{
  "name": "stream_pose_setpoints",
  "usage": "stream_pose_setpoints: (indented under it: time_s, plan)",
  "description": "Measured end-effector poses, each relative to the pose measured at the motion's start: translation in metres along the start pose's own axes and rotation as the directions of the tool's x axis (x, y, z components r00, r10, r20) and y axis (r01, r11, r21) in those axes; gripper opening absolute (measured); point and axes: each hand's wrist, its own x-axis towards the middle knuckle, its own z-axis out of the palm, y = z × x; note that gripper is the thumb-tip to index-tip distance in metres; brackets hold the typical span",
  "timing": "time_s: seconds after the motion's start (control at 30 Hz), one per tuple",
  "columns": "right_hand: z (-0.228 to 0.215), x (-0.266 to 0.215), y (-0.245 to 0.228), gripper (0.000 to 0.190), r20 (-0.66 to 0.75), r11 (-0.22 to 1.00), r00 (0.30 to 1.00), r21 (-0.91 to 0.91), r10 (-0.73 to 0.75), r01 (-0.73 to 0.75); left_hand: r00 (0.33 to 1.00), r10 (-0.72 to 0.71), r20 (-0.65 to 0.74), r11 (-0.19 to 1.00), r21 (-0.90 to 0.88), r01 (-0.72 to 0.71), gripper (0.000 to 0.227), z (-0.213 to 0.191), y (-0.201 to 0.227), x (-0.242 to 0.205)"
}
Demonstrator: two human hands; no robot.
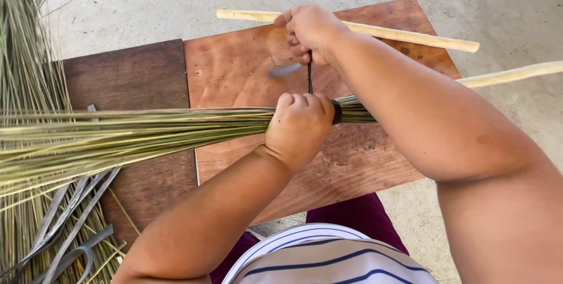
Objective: Binding a bundle of long fibers with wooden sticks and a strap to construct a broom.
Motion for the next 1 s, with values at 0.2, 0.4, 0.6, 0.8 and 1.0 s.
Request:
stream_pose_setpoints:
  time_s: [0.2, 0.4, 0.6, 0.8, 1.0]
  plan:
    - [-0.009, 0.025, -0.003, 0.034, -0.264, 0.968, 0.936, 0.032, -0.232, 0.250, 0.999, -0.037, 0.019, 0.999, -0.008, 0.037, 0.021, 0.007, 0.024, -0.016]
    - [-0.035, 0.102, 0.032, 0.025, -0.486, 0.709, 0.538, -0.294, -0.689, 0.641, 0.986, 0.012, 0.165, 1.000, 0.002, -0.012, 0.020, 0.024, 0.051, -0.037]
    - [-0.035, 0.085, 0.036, 0.019, -0.421, 0.459, 0.239, -0.563, -0.875, 0.687, 1.000, 0.000, 0.020, 0.990, 0.139, -0.003, 0.036, 0.024, 0.056, -0.051]
    - [-0.030, 0.051, 0.033, 0.019, -0.318, 0.348, 0.186, -0.592, -0.930, 0.727, 0.976, -0.069, 0.205, 0.996, 0.069, 0.056, 0.039, 0.032, 0.037, -0.039]
    - [-0.025, -0.002, 0.037, 0.018, -0.208, 0.241, 0.142, -0.606, -0.968, 0.758, 0.946, -0.313, 0.082, 0.950, 0.022, 0.312, 0.009, 0.057, 0.008, -0.030]
